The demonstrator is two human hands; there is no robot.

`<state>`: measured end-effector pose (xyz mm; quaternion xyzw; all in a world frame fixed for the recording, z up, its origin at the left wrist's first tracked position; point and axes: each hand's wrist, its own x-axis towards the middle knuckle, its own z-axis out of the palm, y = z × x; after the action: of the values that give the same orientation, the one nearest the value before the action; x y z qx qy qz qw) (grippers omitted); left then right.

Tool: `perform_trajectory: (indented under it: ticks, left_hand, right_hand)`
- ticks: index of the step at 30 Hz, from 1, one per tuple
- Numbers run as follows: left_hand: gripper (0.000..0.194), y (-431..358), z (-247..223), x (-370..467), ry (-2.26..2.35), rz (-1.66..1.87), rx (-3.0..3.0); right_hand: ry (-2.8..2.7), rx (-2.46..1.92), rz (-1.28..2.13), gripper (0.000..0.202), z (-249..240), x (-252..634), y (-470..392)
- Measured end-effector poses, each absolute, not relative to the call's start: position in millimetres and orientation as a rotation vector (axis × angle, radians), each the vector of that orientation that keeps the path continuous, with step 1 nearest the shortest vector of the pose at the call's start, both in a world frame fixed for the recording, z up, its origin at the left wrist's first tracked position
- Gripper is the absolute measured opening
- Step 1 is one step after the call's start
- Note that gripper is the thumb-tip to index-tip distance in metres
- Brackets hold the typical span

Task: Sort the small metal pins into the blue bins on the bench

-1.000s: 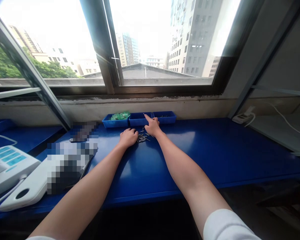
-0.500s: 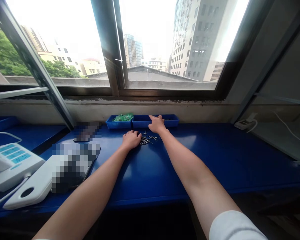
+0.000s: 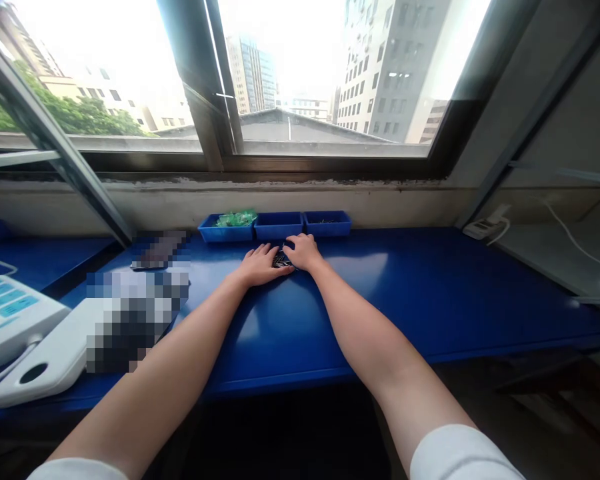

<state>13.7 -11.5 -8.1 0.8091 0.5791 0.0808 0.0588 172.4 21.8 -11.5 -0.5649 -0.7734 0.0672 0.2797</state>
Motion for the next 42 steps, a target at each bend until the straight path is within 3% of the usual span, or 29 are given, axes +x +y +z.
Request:
perform_trajectory:
  ticks: [14,31,36,42]
  left_hand:
    - [0.075,-11.0,-4.9,14.2,1.73,0.212,2.46]
    - [0.069,-9.2,-6.1,12.8,1.674,0.331,2.468]
    - [0.058,-7.9,-5.6,12.5,1.628,0.377,2.491]
    - [0.06,-5.9,-8.6,10.4,1.587,0.438,2.523]
  right_hand:
    - [-2.198,-1.378,0.191,0.027,-12.2,169.6,22.8]
    - [-1.983,-1.584,0.315,0.013,-8.5,171.5,25.7]
    - [-1.897,-1.649,0.274,0.024,-9.0,171.5,28.8]
    - [-2.009,-1.608,0.252,0.014,-12.9,169.1,30.2]
